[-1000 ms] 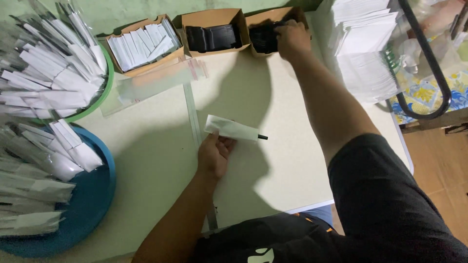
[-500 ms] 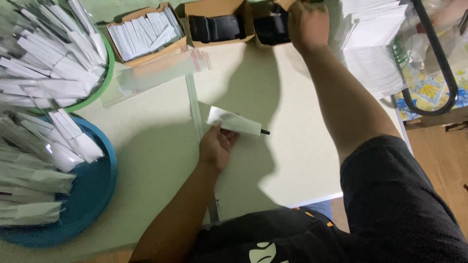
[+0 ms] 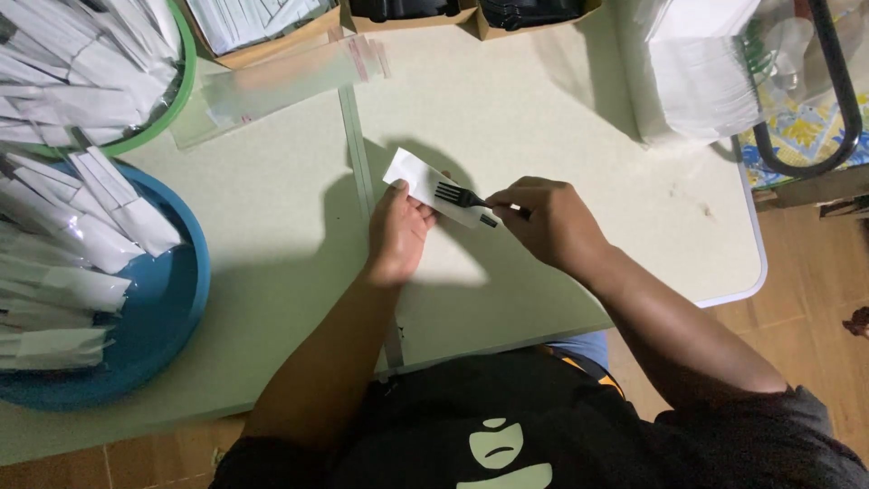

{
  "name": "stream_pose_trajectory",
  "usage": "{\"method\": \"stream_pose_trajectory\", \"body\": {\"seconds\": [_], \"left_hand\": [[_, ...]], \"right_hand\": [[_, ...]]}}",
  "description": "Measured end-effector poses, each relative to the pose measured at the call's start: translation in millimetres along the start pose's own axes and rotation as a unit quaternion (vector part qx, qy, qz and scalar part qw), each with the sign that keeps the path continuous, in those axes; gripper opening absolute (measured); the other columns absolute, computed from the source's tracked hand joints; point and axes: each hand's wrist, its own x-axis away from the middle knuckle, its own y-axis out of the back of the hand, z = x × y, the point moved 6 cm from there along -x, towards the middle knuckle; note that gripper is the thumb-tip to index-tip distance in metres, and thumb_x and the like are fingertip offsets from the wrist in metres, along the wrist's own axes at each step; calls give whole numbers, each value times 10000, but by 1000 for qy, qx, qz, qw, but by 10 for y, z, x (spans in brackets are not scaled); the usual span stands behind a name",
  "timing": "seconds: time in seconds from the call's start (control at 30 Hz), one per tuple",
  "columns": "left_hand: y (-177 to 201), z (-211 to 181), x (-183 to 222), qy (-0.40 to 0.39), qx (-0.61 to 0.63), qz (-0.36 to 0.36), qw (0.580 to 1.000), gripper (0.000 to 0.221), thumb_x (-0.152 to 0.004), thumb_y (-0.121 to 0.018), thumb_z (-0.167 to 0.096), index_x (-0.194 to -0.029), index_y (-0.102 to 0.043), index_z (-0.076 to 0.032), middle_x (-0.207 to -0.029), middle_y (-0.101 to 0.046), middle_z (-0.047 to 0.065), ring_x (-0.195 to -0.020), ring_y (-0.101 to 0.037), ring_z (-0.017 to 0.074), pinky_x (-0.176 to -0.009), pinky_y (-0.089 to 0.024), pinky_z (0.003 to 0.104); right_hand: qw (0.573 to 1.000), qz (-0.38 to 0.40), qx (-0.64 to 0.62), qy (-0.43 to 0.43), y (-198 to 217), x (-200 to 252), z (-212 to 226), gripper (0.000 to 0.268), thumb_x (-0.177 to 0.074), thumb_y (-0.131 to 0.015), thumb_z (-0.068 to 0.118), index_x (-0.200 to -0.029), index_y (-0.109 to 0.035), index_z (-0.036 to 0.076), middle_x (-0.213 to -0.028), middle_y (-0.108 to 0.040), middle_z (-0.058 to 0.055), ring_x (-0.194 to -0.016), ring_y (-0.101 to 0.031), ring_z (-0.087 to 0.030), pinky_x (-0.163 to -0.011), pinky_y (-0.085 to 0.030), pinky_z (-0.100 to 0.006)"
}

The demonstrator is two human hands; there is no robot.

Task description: Folding paper napkins and packing them into plastic sleeves along with plastic spoons.

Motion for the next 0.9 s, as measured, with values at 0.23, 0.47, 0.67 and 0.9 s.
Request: {"method": "stream_pose_trajectory", "body": {"seconds": [0.23,0.47,0.67,0.9], "left_hand": [[-1118,-772,769,-45,2,2,999,300,-1074,-477,-423,-1241,-549,-184,-1271,-684,149,-1127,-679,337,-1044,-477,505],[-1296,-920,931,-91,-63,-6,994,284,-1008,-636,-150,-1252,-603,-8,-1030,-626,108,-910,-681,243,-880,-587,436],[-1459,-1029,1078,-95,-84,-17,992,249,-1019,-631,-202,-1212,-643,-45,-976,-619,41,-867,-632,169,-853,-548,358],[-1123,-812,830,-105,-107,-5,989,282,-1012,-658,-257,-1213,-648,-59,-971,-591,43,-919,-629,168,-942,-535,382]], "right_hand": [[997,19,61,-35,-100,137,-30,180,-905,-709,9,-1062,-797,22,-938,-766,-183,-697,-751,-290,-523,-572,-338],[999,1,37,-33,-176,119,38,186,-904,-696,-8,-1070,-780,0,-930,-759,-203,-688,-747,-311,-506,-576,-360],[997,-55,-49,-33,-385,129,-123,164,-911,-685,-23,-1055,-758,2,-907,-744,-173,-626,-718,-253,-480,-559,-337],[983,-132,-124,-33,-557,128,-144,124,-921,-712,-8,-1042,-733,-7,-905,-685,-166,-765,-708,-279,-605,-576,-366]]}}
